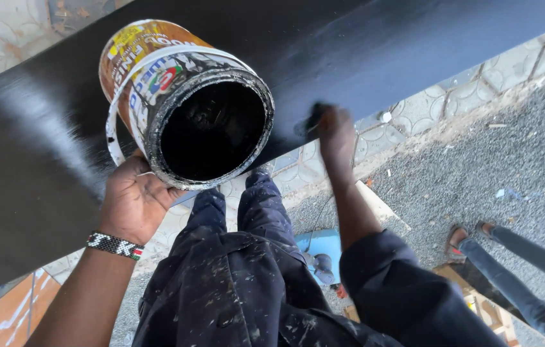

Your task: Applying a black wood finish to a wooden board using a rag dipped in a paint can.

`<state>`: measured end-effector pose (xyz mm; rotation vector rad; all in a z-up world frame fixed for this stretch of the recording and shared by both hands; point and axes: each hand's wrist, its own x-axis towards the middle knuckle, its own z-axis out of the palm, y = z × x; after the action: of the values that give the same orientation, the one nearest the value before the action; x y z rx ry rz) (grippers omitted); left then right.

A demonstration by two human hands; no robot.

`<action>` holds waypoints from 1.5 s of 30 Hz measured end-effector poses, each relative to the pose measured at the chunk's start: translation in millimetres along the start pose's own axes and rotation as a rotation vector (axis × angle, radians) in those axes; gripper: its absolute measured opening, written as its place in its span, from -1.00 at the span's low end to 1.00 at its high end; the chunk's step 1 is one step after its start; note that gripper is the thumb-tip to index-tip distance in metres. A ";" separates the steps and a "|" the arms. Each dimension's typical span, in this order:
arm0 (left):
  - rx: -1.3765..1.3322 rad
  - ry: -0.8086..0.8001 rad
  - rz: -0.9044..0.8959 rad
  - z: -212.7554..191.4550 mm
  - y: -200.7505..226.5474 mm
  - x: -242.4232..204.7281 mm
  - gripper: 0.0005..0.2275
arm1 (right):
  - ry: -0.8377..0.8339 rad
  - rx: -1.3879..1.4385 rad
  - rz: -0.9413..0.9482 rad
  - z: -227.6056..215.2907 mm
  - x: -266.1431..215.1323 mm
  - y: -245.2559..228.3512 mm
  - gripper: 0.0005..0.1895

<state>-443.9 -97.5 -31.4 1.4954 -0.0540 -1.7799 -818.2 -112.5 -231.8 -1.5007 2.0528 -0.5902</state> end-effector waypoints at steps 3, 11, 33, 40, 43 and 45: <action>0.044 -0.016 -0.023 0.7 3.4 11.1 -0.67 | 0.156 -0.025 0.016 -21.8 54.1 104.2 -0.85; 0.010 -0.180 -0.079 18.8 25.0 45.5 -0.60 | -0.023 0.201 -0.066 129.1 -119.6 23.3 -0.85; 0.005 -0.001 -0.104 81.1 42.6 46.7 -0.42 | 0.010 0.003 0.260 75.5 -5.9 166.2 -0.77; 0.081 -0.037 -0.087 85.0 51.8 42.9 -0.34 | -0.331 0.016 -0.139 126.4 -135.4 -78.3 -0.78; 0.063 -0.253 -0.060 77.7 52.5 49.3 -0.41 | -0.486 -0.073 0.208 72.3 -53.2 20.9 -0.76; 0.055 -0.266 -0.054 76.0 52.5 55.2 -0.42 | 0.022 -0.169 -0.128 34.9 23.0 122.8 -0.78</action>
<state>-479.7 -199.0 -27.2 1.2996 -0.1995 -2.0266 -890.8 -100.4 -338.6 -1.7398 2.0784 -0.4937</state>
